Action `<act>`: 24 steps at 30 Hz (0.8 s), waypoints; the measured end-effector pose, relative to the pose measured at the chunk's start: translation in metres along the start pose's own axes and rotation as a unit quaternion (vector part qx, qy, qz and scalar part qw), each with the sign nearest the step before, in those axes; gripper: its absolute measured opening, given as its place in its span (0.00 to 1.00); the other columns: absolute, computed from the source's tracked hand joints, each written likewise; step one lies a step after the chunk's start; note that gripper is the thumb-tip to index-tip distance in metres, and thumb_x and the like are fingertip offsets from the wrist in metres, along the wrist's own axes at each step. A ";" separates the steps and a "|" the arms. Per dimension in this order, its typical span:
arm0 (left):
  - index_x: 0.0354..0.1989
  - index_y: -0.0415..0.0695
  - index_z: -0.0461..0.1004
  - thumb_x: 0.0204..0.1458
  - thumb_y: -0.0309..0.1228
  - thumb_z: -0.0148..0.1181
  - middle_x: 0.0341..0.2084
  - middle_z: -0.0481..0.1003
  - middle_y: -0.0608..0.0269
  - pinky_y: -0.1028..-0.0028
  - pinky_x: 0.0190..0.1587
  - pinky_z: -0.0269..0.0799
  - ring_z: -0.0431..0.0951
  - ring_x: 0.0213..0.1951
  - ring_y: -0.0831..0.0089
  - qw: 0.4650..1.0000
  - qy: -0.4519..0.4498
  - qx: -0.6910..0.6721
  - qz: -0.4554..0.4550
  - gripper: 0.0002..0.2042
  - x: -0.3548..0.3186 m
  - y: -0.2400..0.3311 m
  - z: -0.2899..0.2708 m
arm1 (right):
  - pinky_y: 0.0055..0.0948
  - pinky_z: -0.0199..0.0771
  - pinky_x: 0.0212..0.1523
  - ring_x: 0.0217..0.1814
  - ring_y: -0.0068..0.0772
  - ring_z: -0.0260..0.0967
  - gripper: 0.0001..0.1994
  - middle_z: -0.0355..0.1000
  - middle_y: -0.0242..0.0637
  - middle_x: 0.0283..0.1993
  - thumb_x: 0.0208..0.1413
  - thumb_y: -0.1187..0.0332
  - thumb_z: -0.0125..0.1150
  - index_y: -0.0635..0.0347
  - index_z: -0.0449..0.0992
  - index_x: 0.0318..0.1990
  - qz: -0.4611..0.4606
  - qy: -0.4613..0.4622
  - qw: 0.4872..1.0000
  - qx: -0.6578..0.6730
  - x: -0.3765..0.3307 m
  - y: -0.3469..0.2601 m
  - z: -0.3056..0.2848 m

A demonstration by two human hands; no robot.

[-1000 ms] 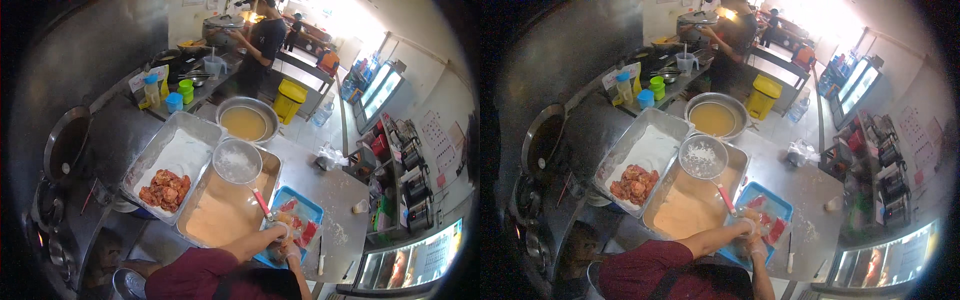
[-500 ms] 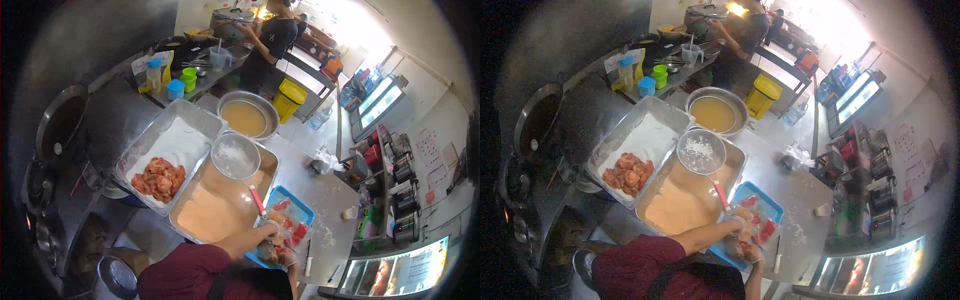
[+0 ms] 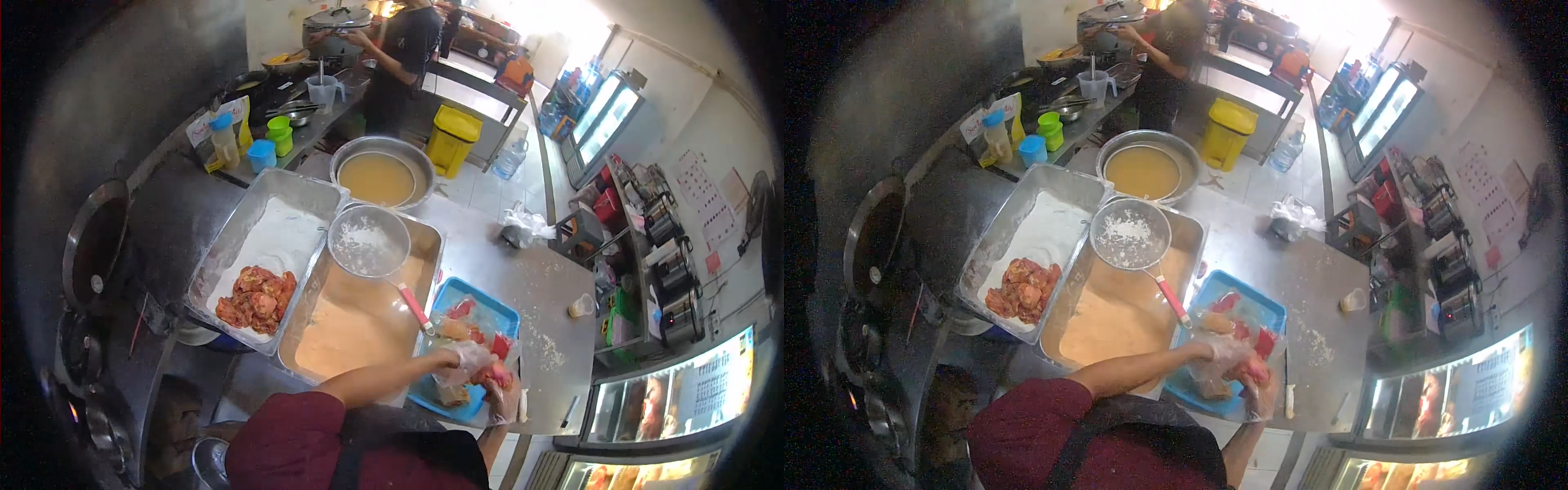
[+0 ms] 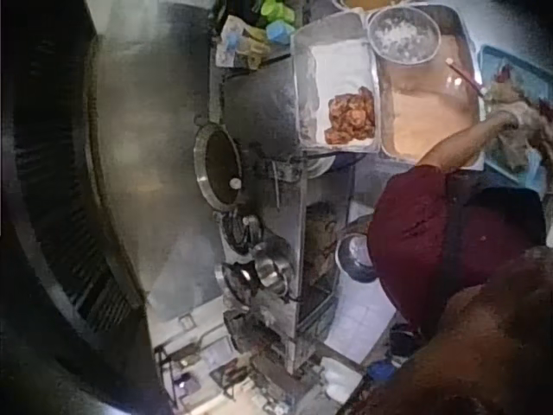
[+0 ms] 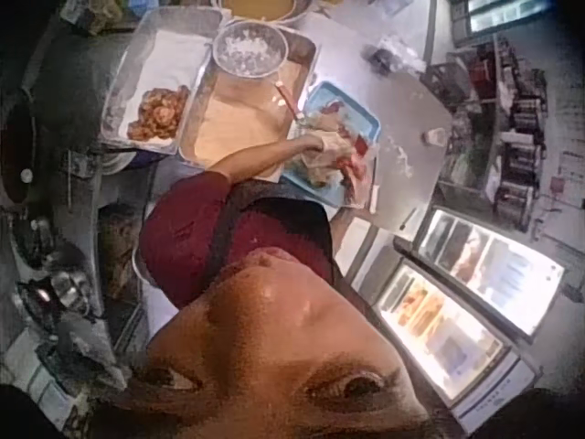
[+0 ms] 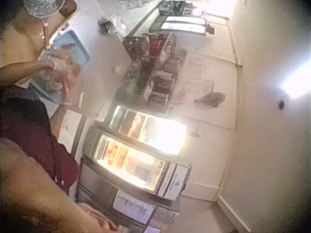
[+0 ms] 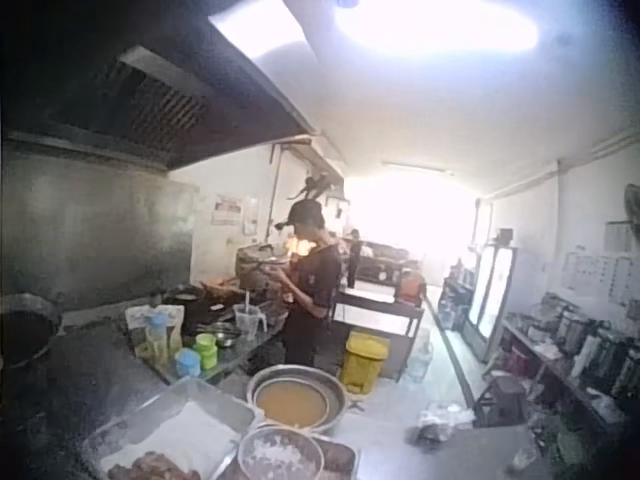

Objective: The person prepares pieces of raw chicken by hand, dipping them individually into a tray of flour and then placing them into a separate container.

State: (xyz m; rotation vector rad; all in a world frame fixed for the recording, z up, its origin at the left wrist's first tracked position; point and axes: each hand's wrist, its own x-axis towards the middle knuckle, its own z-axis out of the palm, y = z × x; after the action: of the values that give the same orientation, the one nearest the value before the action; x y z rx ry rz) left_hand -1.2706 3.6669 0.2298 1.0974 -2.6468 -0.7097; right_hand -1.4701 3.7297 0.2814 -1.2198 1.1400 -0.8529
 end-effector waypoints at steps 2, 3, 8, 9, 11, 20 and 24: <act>0.40 0.52 0.76 0.58 0.45 0.54 0.28 0.76 0.67 0.64 0.26 0.75 0.79 0.31 0.68 0.652 0.006 -0.745 -0.143 0.12 -0.037 0.037 -0.021 | 0.31 0.73 0.46 0.49 0.33 0.71 0.28 0.72 0.37 0.53 0.38 0.58 0.76 0.57 0.75 0.48 0.029 0.022 0.996 -0.081 -0.017 -0.066 0.056; 0.40 0.52 0.76 0.58 0.45 0.54 0.28 0.76 0.67 0.64 0.26 0.75 0.79 0.31 0.68 0.651 -0.001 -0.746 -0.142 0.12 -0.051 0.051 -0.033 | 0.31 0.73 0.46 0.49 0.33 0.71 0.28 0.72 0.37 0.53 0.38 0.58 0.76 0.57 0.75 0.48 0.032 0.028 0.996 -0.079 -0.009 -0.074 0.065; 0.50 0.46 0.70 0.59 0.45 0.55 0.40 0.74 0.66 0.76 0.39 0.76 0.76 0.40 0.76 0.538 0.196 -0.818 -0.050 0.18 -0.117 -0.003 0.015 | 0.41 0.64 0.61 0.63 0.44 0.64 0.37 0.68 0.50 0.58 0.38 0.55 0.78 0.62 0.70 0.55 -0.380 -0.107 0.843 -0.367 0.014 -0.109 0.135; 0.54 0.44 0.68 0.59 0.44 0.55 0.44 0.72 0.64 0.76 0.41 0.76 0.75 0.42 0.76 0.527 0.183 -0.829 -0.017 0.20 -0.131 0.000 0.002 | 0.41 0.63 0.62 0.64 0.45 0.63 0.37 0.68 0.49 0.58 0.38 0.56 0.77 0.63 0.69 0.56 -0.359 -0.116 0.864 -0.332 0.023 -0.099 0.140; 0.56 0.42 0.66 0.59 0.44 0.56 0.44 0.72 0.62 0.78 0.40 0.76 0.75 0.42 0.76 0.476 0.271 -0.836 -0.009 0.22 -0.164 0.029 -0.043 | 0.40 0.61 0.64 0.66 0.45 0.61 0.38 0.67 0.48 0.59 0.39 0.58 0.78 0.65 0.68 0.57 -0.300 -0.161 0.892 -0.299 0.028 -0.106 0.164; 0.45 0.42 0.73 0.58 0.48 0.53 0.41 0.75 0.58 0.71 0.44 0.71 0.75 0.42 0.68 0.493 0.635 -0.487 -0.342 0.20 -0.326 -0.032 -0.007 | 0.30 0.77 0.47 0.55 0.33 0.70 0.35 0.69 0.44 0.56 0.45 0.65 0.73 0.67 0.63 0.60 0.025 -0.488 0.869 -0.074 0.036 -0.130 0.337; 0.53 0.42 0.72 0.57 0.50 0.53 0.48 0.75 0.53 0.67 0.52 0.69 0.74 0.50 0.59 0.415 0.781 -0.280 -0.374 0.25 -0.368 -0.025 -0.036 | 0.32 0.82 0.44 0.49 0.35 0.73 0.32 0.72 0.43 0.49 0.49 0.71 0.69 0.70 0.61 0.61 0.052 -0.542 0.838 0.017 0.051 -0.087 0.407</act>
State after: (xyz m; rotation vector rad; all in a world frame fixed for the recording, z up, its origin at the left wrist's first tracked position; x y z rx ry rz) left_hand -0.9824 3.8987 0.2513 1.4159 -0.1991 -0.2092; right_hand -1.0580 3.7722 0.3444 -1.2974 0.2388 -0.0008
